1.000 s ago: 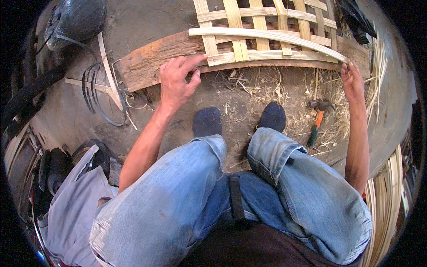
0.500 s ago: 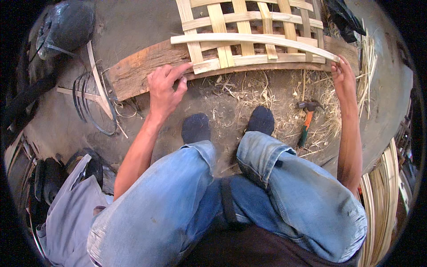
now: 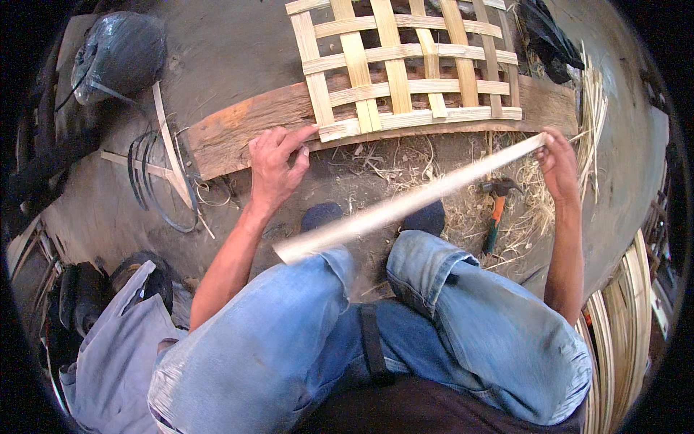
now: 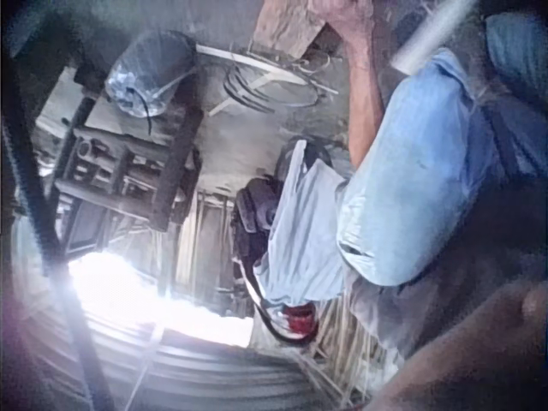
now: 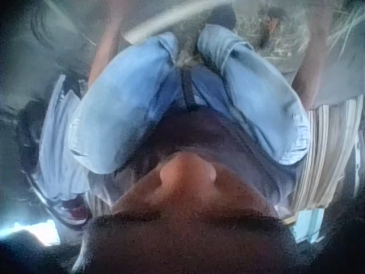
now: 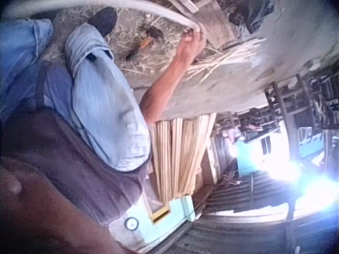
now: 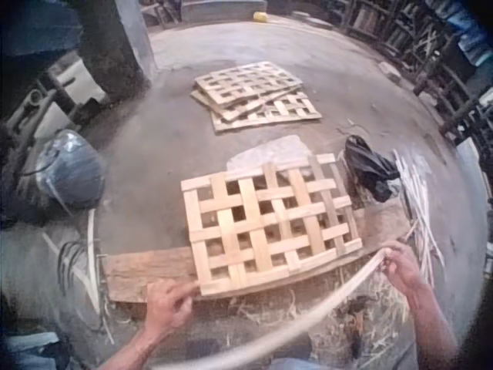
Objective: The person weaves thin bamboo strips into a square lattice panel, using a hammer to tap the strips into place and secure the weave. They adjust the panel orientation and add a border strip along the edge.
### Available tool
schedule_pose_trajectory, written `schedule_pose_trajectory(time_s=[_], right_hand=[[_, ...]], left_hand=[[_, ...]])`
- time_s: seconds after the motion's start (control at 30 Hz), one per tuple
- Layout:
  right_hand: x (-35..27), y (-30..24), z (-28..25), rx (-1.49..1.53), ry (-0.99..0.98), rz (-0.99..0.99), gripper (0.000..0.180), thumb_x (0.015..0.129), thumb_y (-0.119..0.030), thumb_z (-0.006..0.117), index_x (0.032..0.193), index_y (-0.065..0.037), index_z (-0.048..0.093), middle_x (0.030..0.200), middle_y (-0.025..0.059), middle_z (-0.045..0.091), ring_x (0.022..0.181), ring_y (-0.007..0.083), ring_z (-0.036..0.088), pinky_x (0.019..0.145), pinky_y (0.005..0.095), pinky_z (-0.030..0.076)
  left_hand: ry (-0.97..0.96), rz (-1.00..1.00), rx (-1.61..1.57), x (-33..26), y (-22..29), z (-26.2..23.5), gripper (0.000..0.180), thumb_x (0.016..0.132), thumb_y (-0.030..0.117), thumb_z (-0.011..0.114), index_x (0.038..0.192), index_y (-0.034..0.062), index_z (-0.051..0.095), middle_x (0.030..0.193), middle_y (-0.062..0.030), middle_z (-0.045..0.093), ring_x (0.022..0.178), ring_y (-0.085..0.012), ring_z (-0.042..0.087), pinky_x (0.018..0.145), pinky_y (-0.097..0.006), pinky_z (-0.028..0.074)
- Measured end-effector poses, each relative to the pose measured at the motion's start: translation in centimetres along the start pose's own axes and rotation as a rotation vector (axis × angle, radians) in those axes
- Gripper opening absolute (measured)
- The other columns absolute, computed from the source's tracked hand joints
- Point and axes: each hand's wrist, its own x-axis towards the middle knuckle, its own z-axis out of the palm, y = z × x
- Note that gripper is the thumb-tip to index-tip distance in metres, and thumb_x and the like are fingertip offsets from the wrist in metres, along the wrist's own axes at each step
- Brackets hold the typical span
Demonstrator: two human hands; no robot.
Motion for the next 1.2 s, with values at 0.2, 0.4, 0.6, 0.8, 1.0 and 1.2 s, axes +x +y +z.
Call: schedule_pose_trajectory(time_s=[0.2, 0.4, 0.6, 0.8, 1.0, 1.2], right_hand=[[-2.0, 3.9, 2.9, -0.546, 0.033, 0.235, 0.023, 0.091, -0.012, 0.065, 0.113, -0.003, 0.064, 0.096, 0.0052, 0.065, 0.085, 0.0149, 0.063, 0.076, 0.0289, 0.052], [-2.3, 2.2, 17.5, -1.259, -0.066, -0.84, 0.027, 0.076, -0.013, 0.076, 0.101, -0.01, 0.067, 0.101, 0.0085, 0.066, 0.097, 0.0281, 0.062, 0.084, 0.0397, 0.051], [0.3, 5.4, 28.2, -1.119, -0.258, -1.078, 0.029, 0.072, -0.015, 0.078, 0.099, -0.01, 0.068, 0.102, 0.0049, 0.063, 0.097, 0.0245, 0.059, 0.084, 0.037, 0.05], [2.2, 6.7, 28.6, -1.192, -0.29, -1.086, 0.022, 0.073, -0.015, 0.074, 0.093, -0.011, 0.068, 0.1, 0.0027, 0.061, 0.096, 0.0232, 0.058, 0.081, 0.0372, 0.05], [2.2, 6.2, 29.4, -1.177, -0.307, -1.052, 0.021, 0.073, -0.013, 0.075, 0.092, -0.011, 0.068, 0.101, 0.0035, 0.062, 0.095, 0.024, 0.058, 0.083, 0.0374, 0.05], [1.2, 5.1, 26.7, -1.096, -0.175, -1.03, 0.023, 0.074, -0.014, 0.077, 0.095, -0.01, 0.069, 0.102, 0.0069, 0.064, 0.1, 0.0263, 0.06, 0.085, 0.038, 0.051]], left_hand=[[-0.006, 0.016, 0.014, 0.1, 0.2, -0.4, 0.042, 0.076, 0.009, 0.066, 0.117, 0.0179, 0.068, 0.079, -0.0028, 0.056, 0.079, -0.0228, 0.054, 0.078, -0.037, 0.039], [-0.018, -0.014, 0.024, 0.1, -0.2, -0.2, 0.041, 0.075, 0.011, 0.066, 0.115, 0.0202, 0.069, 0.079, -0.0013, 0.056, 0.079, -0.0202, 0.054, 0.077, -0.037, 0.038], [-0.027, -0.026, 0.002, 0.5, 0.2, -0.3, 0.042, 0.074, 0.011, 0.065, 0.115, 0.0186, 0.068, 0.077, -0.0011, 0.057, 0.077, -0.02, 0.055, 0.076, -0.037, 0.039], [0.017, -0.065, -0.057, 0.2, 0.2, -0.3, 0.04, 0.074, 0.01, 0.065, 0.114, 0.0164, 0.068, 0.077, -0.0007, 0.057, 0.077, -0.02, 0.055, 0.076, -0.037, 0.04], [0.062, -0.079, -0.067, 0.3, 0.5, -0.2, 0.038, 0.074, 0.007, 0.064, 0.11, 0.0149, 0.069, 0.077, -0.0011, 0.058, 0.077, -0.0198, 0.056, 0.073, -0.036, 0.041], [0.085, -0.146, -0.175, 0.4, 1.4, -0.8, 0.033, 0.077, 0.005, 0.064, 0.109, 0.0119, 0.07, 0.081, -0.0067, 0.059, 0.076, -0.0211, 0.056, 0.071, -0.036, 0.047]])
